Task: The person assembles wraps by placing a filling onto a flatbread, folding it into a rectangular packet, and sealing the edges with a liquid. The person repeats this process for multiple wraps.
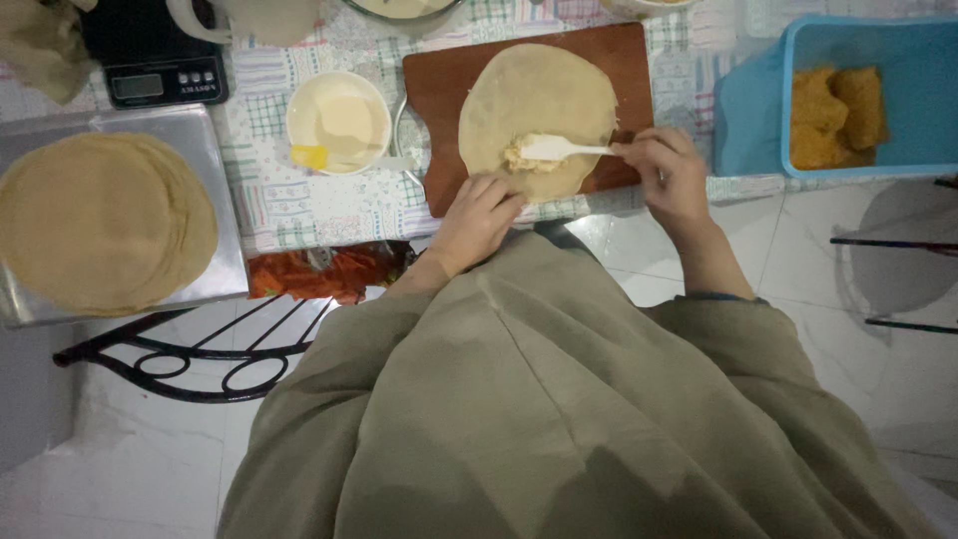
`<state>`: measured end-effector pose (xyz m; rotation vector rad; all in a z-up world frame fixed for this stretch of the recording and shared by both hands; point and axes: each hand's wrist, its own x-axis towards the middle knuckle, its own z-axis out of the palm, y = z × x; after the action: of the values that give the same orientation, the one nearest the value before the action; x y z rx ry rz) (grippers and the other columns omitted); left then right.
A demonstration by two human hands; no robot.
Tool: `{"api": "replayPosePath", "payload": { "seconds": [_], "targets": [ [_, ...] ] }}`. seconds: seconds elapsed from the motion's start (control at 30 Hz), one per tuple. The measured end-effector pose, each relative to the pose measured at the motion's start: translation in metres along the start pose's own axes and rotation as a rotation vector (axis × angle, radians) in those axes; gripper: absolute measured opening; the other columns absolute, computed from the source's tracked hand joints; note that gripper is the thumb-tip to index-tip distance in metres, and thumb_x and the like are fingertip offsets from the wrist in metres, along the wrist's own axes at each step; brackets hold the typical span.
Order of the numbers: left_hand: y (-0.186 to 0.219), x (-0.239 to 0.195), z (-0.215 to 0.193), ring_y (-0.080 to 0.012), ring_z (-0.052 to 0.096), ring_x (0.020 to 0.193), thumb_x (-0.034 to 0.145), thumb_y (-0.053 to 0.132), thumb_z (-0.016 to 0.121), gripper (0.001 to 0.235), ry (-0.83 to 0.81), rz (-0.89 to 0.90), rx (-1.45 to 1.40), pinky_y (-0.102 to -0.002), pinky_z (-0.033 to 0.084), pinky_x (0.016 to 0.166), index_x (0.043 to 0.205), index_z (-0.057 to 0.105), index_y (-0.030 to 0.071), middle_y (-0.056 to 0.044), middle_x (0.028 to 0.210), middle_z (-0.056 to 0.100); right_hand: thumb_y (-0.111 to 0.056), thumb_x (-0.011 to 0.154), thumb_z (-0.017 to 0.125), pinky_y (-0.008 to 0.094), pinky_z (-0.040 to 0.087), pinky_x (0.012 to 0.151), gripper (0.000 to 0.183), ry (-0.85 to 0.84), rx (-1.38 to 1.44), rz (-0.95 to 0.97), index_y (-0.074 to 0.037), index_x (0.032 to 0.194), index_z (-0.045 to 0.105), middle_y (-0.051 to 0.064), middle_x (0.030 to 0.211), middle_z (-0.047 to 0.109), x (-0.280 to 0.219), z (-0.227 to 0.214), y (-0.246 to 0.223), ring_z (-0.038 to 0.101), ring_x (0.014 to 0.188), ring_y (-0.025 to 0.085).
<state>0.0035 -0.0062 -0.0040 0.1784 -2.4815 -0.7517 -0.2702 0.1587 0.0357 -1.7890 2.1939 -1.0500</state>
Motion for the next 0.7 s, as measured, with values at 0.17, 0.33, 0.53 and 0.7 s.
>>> {"api": "replayPosePath", "payload": {
  "seconds": [0.17,0.33,0.53,0.7],
  "targets": [
    [-0.001,-0.002,-0.002,-0.0315,0.055,0.114,0.09,0.007,0.067,0.027,-0.046,-0.026,0.008,-0.045,0.044,0.102,0.117,0.07,0.003,-0.011,0.112,0.06,0.009,0.095,0.069,0.04,0.049,0.089,0.026,0.039,0.063,0.002,-0.008,0.112,0.077,0.011,0.107,0.071,0.007,-0.01,0.004,0.063,0.1,0.03],
    [0.001,0.0,-0.003,-0.0316,0.053,0.113,0.093,0.008,0.067,0.024,-0.044,-0.025,0.007,-0.045,0.044,0.101,0.116,0.07,0.003,-0.011,0.111,0.059,0.006,0.1,0.067,0.036,0.048,0.085,0.019,-0.044,0.297,0.131,-0.004,0.114,0.075,0.01,0.104,0.071,0.022,0.005,0.005,0.063,0.096,0.025],
    [0.002,0.0,-0.005,-0.0315,0.053,0.114,0.092,0.007,0.067,0.024,-0.045,-0.029,-0.001,-0.044,0.044,0.102,0.116,0.07,0.003,-0.011,0.114,0.06,0.006,0.101,0.067,0.035,0.05,0.094,0.013,-0.135,0.308,0.043,0.0,0.111,0.073,0.013,0.108,0.071,0.032,0.018,0.018,0.064,0.105,0.026],
    [0.001,0.0,-0.006,-0.0319,0.054,0.115,0.091,0.006,0.067,0.026,-0.031,-0.02,-0.005,-0.045,0.045,0.102,0.116,0.07,0.003,-0.011,0.113,0.059,0.003,0.104,0.067,0.03,0.05,0.09,0.012,-0.12,0.425,0.181,0.0,0.113,0.073,0.011,0.106,0.07,0.029,0.01,0.033,0.063,0.1,0.019]
  ]
}}
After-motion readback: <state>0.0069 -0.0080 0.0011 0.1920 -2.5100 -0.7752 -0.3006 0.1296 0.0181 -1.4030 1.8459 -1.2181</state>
